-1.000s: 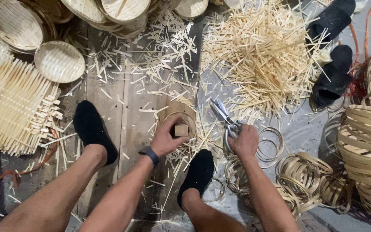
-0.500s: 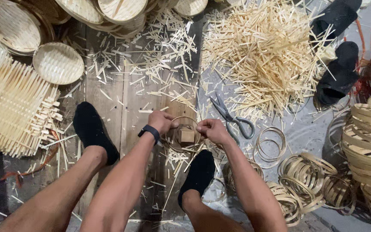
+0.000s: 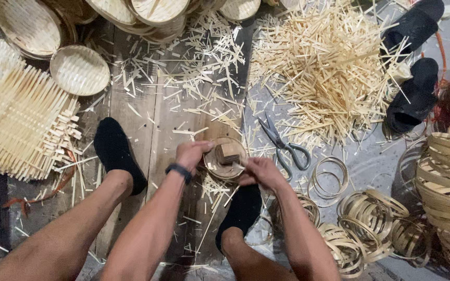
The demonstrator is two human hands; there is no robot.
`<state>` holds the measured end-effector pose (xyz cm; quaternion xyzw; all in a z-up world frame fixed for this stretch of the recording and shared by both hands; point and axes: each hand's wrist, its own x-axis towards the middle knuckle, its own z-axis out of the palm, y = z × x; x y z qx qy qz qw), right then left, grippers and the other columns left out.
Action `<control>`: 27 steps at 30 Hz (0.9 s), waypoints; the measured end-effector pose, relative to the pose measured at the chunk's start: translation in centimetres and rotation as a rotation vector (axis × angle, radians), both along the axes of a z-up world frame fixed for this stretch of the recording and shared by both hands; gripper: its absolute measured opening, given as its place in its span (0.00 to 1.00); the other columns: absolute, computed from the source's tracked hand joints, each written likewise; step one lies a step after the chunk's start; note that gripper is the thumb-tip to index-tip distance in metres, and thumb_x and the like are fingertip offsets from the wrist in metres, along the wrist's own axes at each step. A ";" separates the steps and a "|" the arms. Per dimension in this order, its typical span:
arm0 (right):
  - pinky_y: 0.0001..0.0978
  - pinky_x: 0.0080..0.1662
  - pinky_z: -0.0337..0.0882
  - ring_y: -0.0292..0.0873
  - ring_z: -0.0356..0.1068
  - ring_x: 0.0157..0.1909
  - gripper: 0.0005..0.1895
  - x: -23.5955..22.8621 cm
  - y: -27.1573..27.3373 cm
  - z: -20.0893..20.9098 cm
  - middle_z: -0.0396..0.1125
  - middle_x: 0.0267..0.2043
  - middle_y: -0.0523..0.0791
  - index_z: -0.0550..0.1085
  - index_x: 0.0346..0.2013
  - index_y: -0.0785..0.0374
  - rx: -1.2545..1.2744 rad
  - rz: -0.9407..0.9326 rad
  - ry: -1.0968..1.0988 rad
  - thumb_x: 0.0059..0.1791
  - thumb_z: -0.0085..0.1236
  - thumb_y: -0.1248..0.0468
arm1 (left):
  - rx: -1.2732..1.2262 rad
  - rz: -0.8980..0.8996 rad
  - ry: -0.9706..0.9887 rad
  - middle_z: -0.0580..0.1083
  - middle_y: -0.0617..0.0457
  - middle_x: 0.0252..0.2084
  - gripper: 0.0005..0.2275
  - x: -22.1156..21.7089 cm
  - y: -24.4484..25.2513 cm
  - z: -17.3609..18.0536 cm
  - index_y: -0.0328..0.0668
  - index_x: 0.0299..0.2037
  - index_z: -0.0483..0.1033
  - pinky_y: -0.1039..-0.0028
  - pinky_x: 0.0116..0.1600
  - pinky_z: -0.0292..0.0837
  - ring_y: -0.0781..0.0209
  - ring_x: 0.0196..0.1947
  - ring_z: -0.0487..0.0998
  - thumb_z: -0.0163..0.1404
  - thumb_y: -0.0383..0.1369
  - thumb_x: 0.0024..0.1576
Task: The person weaves bamboo strips by hand and using shears to create small round baskets and square mats, trimming excess material and fitting rims to the basket edges.
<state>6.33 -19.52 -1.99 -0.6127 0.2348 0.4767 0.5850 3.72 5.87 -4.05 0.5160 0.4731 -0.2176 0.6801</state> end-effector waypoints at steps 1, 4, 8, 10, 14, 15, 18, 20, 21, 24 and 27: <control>0.35 0.36 0.81 0.45 0.78 0.30 0.10 -1.3 -0.2 -0.1 0.74 0.30 0.52 0.73 0.39 0.74 0.069 -0.053 0.038 0.53 0.52 0.66 | -0.154 0.187 0.050 0.82 0.45 0.48 0.13 -1.7 0.0 0.4 0.35 0.52 0.81 0.63 0.54 0.75 0.57 0.43 0.80 0.53 0.31 0.59; 0.39 0.37 0.83 0.48 0.78 0.32 0.07 -4.0 -0.8 -3.4 0.72 0.30 0.53 0.70 0.38 0.75 0.131 -0.164 0.026 0.53 0.53 0.70 | -0.424 0.266 -0.015 0.78 0.49 0.48 0.10 -7.3 -0.6 -1.0 0.35 0.49 0.76 0.59 0.55 0.80 0.56 0.46 0.81 0.50 0.29 0.59; 0.33 0.24 0.68 0.45 0.67 0.24 0.06 -6.0 -0.6 -7.8 0.70 0.29 0.57 0.65 0.35 0.71 0.209 -0.224 -0.147 0.52 0.54 0.75 | -0.221 0.185 -0.142 0.74 0.47 0.36 0.05 -9.6 -4.0 -5.8 0.25 0.36 0.71 0.61 0.41 0.87 0.53 0.32 0.81 0.54 0.21 0.59; 0.38 0.27 0.76 0.49 0.72 0.25 0.04 -5.4 0.1 -7.8 0.70 0.28 0.56 0.66 0.33 0.71 0.049 -0.219 -0.072 0.51 0.52 0.74 | -0.018 0.092 -0.066 0.76 0.46 0.31 0.04 -8.9 -4.7 -6.0 0.22 0.34 0.76 0.65 0.35 0.84 0.58 0.27 0.80 0.53 0.21 0.57; 0.41 0.26 0.79 0.47 0.74 0.25 0.03 -5.0 1.4 -5.4 0.70 0.26 0.51 0.67 0.30 0.72 -0.041 -0.279 -0.038 0.49 0.51 0.76 | 0.035 0.096 0.007 0.78 0.52 0.26 0.04 -7.9 -5.0 -3.9 0.33 0.31 0.80 0.72 0.30 0.80 0.64 0.22 0.79 0.51 0.22 0.56; 0.39 0.24 0.74 0.47 0.72 0.22 0.06 -5.1 1.3 -4.6 0.69 0.24 0.52 0.69 0.29 0.74 -0.074 -0.157 -0.109 0.50 0.51 0.73 | 0.032 0.072 -0.048 0.78 0.52 0.26 0.04 -7.7 -4.7 -3.6 0.32 0.32 0.80 0.71 0.30 0.78 0.64 0.22 0.79 0.51 0.22 0.56; 0.36 0.21 0.65 0.45 0.67 0.18 0.12 -5.1 0.5 -3.5 0.69 0.19 0.51 0.75 0.29 0.74 -0.220 0.139 -0.256 0.52 0.52 0.66 | 0.218 -0.136 -0.232 0.76 0.48 0.24 0.05 -7.4 -2.5 -2.8 0.29 0.33 0.80 0.68 0.30 0.73 0.61 0.22 0.76 0.54 0.26 0.56; 0.35 0.24 0.65 0.42 0.67 0.19 0.09 -4.7 -0.5 -3.8 0.69 0.19 0.48 0.77 0.34 0.67 -0.375 0.244 -0.258 0.51 0.56 0.63 | 0.602 -0.453 -0.368 0.73 0.40 0.22 0.08 -7.6 -0.7 -1.4 0.30 0.33 0.79 0.63 0.31 0.70 0.55 0.22 0.74 0.58 0.30 0.55; 0.34 0.24 0.67 0.41 0.68 0.20 0.10 -4.7 -1.0 -4.0 0.70 0.20 0.48 0.77 0.35 0.69 -0.378 0.128 -0.372 0.52 0.56 0.63 | 0.617 -0.439 -0.414 0.74 0.41 0.22 0.07 -7.6 -0.6 -0.6 0.33 0.34 0.79 0.62 0.32 0.71 0.55 0.22 0.75 0.57 0.31 0.55; 0.31 0.26 0.71 0.38 0.71 0.24 0.13 -4.4 -1.1 -3.7 0.72 0.26 0.48 0.76 0.41 0.73 -0.290 -0.069 -0.667 0.52 0.56 0.62 | 0.659 -0.404 -0.507 0.75 0.42 0.25 0.07 -7.0 -1.0 2.6 0.40 0.37 0.81 0.61 0.33 0.73 0.54 0.24 0.78 0.55 0.33 0.54; 0.31 0.29 0.76 0.38 0.76 0.31 0.17 -4.2 0.6 -0.5 0.75 0.33 0.46 0.71 0.48 0.69 -0.111 -0.038 -0.589 0.48 0.58 0.62 | 0.651 -0.484 -0.511 0.78 0.43 0.31 0.10 -6.6 -2.1 6.0 0.40 0.41 0.82 0.62 0.38 0.75 0.52 0.30 0.80 0.55 0.34 0.53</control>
